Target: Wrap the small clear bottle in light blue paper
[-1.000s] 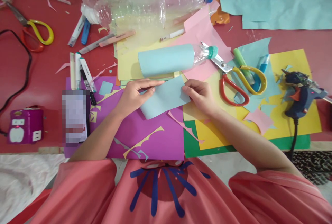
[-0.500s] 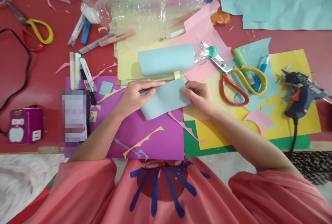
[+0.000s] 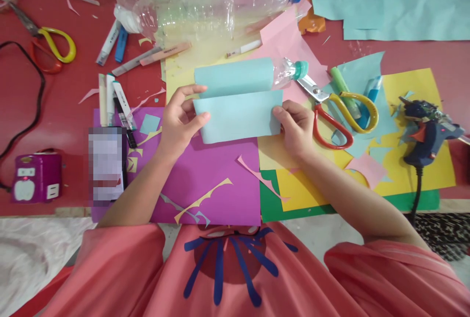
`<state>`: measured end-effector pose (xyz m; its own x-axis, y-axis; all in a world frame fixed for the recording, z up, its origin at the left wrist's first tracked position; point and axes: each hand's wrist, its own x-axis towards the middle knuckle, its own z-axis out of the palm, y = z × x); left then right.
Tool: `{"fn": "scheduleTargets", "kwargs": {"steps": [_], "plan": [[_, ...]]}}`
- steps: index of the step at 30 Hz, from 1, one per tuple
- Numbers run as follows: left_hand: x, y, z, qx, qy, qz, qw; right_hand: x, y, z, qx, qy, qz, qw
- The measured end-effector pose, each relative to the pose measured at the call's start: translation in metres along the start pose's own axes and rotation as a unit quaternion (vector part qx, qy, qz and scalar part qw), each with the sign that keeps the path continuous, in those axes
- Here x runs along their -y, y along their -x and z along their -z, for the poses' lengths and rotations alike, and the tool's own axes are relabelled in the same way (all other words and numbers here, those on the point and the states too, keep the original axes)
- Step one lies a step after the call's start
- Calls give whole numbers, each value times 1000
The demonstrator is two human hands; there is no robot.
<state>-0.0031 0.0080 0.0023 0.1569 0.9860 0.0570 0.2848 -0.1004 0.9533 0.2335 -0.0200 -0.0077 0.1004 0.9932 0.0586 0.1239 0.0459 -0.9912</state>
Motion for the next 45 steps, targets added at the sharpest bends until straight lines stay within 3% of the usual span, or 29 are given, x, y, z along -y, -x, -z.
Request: {"fn": "scheduleTargets", "kwargs": {"steps": [10,15,19,24,45], "plan": [[7,-5,-1,-90,24,-37,995,3,-2,-1,-7,0,21,1000],[17,-9,-5,-90,48,-103,989,-2,-5,-1,-30,5,66,997],[11,-7,-7,-91,65,-144,983,-4,-8,1,-47,23,81,995],[4,-3,-6,-69,-7,-121,990,-6,-9,3,-51,36,81,995],[7,0,-9,-97,4,-112,989,-10,-13,7,-56,42,56,996]]}}
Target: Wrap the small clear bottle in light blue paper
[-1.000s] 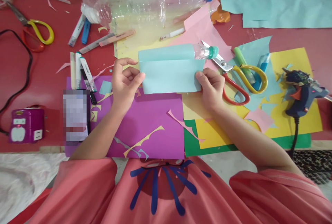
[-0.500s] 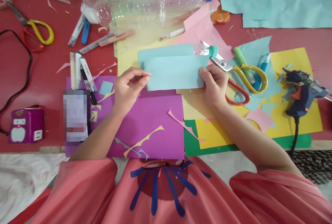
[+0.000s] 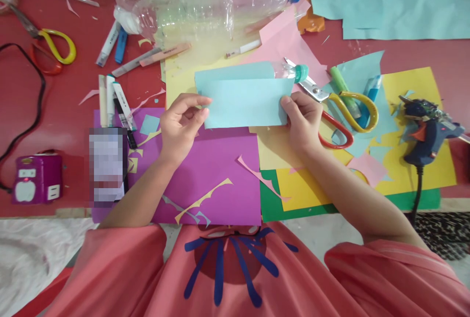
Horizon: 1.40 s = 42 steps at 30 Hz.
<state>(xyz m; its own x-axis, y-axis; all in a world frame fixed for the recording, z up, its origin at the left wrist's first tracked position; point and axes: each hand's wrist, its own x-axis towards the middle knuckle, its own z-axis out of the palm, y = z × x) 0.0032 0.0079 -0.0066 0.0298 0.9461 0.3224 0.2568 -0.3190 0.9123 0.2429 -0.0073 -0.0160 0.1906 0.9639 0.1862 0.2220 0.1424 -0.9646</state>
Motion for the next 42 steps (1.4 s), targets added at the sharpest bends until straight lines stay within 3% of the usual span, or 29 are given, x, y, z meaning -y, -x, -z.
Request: {"fn": "scheduleTargets", "kwargs": {"steps": [20,27,34,42], "plan": [[-1,0,4,71,-41,-15,997,0,-1,0,-6,28,5,1000],[-3,2,4,80,-62,-14,995,-5,-1,1,-34,13,-12,999],[-4,4,3,110,-32,-21,993,-5,-2,2,-35,27,9,999],[-11,6,1,177,8,28,984,-10,-3,1,-46,-29,-45,998]]}}
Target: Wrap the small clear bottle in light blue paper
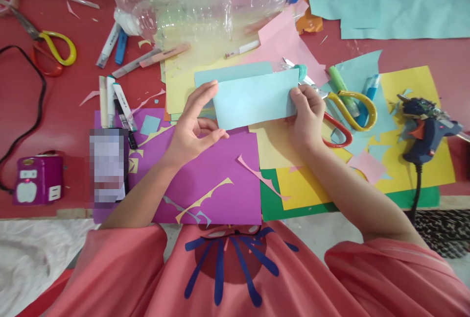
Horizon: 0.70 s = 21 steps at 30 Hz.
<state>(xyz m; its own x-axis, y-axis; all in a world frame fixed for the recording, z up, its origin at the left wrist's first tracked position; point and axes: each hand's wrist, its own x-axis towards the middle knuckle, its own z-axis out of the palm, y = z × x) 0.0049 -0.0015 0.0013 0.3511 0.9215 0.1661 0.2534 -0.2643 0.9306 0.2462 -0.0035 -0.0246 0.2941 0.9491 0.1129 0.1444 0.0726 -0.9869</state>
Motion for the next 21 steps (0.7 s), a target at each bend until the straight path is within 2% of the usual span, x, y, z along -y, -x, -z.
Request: {"fn": "scheduleTargets", "kwargs": {"steps": [2,4,6,8,9,11,13,16,19,21], "plan": [[3,-1,0,-3,-1,6,1000,-2,-1,0,13,11,0,1000],[7,-1,-1,-52,5,9,999,-4,-1,0,11,17,17,1000],[10,-2,-2,-127,33,10,991,-5,-1,1,0,17,31,999],[10,-2,-3,-148,66,27,986,-3,0,1,3,24,36,999],[9,-2,-3,-119,75,44,989,-1,1,1,16,30,33,999],[7,-1,-5,-21,52,81,995,4,4,0,55,35,24,998],[6,-1,-6,42,18,64,997,9,5,0,94,36,18,995],[8,-2,-6,92,-3,27,995,14,6,-1,111,46,22,993],[10,-3,-6,130,11,40,991,15,6,-2,119,48,16,992],[10,-2,-7,138,37,52,988,15,7,-2,148,52,16,987]]}}
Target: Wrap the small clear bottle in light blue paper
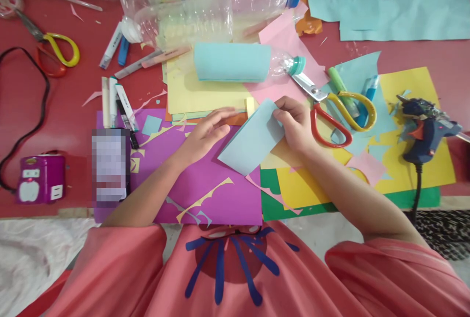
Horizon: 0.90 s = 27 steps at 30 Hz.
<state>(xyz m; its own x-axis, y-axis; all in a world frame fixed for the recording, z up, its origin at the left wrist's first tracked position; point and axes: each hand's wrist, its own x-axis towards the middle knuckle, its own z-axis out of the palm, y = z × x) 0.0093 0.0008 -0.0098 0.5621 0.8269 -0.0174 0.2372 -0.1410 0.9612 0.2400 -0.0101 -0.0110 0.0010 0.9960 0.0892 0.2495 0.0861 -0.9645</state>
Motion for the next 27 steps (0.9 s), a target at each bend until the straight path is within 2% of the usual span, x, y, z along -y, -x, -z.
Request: {"fn": "scheduleTargets", "kwargs": {"steps": [3,6,9,11,13,18,20,23,27], "plan": [[-3,3,-4,-8,-8,-3,1000,2,2,-2,55,39,16,998],[-6,8,-9,-21,-168,-35,985,3,5,-5,83,98,39,991],[-10,13,-14,-19,-353,-142,925,3,6,-7,87,162,83,980],[-13,16,-19,-55,-410,-237,879,2,6,-7,98,199,113,969],[-15,16,-25,-59,-438,-278,853,0,6,-7,116,222,136,959],[-14,16,-40,74,-403,-340,846,-9,1,-9,120,250,163,947],[-12,18,-43,94,-386,-358,845,-12,-3,-9,119,260,166,944],[-8,21,-46,106,-397,-346,844,-14,-10,-10,125,269,174,939],[-10,24,-50,153,-451,-300,827,-15,-20,-13,143,265,178,937]]}}
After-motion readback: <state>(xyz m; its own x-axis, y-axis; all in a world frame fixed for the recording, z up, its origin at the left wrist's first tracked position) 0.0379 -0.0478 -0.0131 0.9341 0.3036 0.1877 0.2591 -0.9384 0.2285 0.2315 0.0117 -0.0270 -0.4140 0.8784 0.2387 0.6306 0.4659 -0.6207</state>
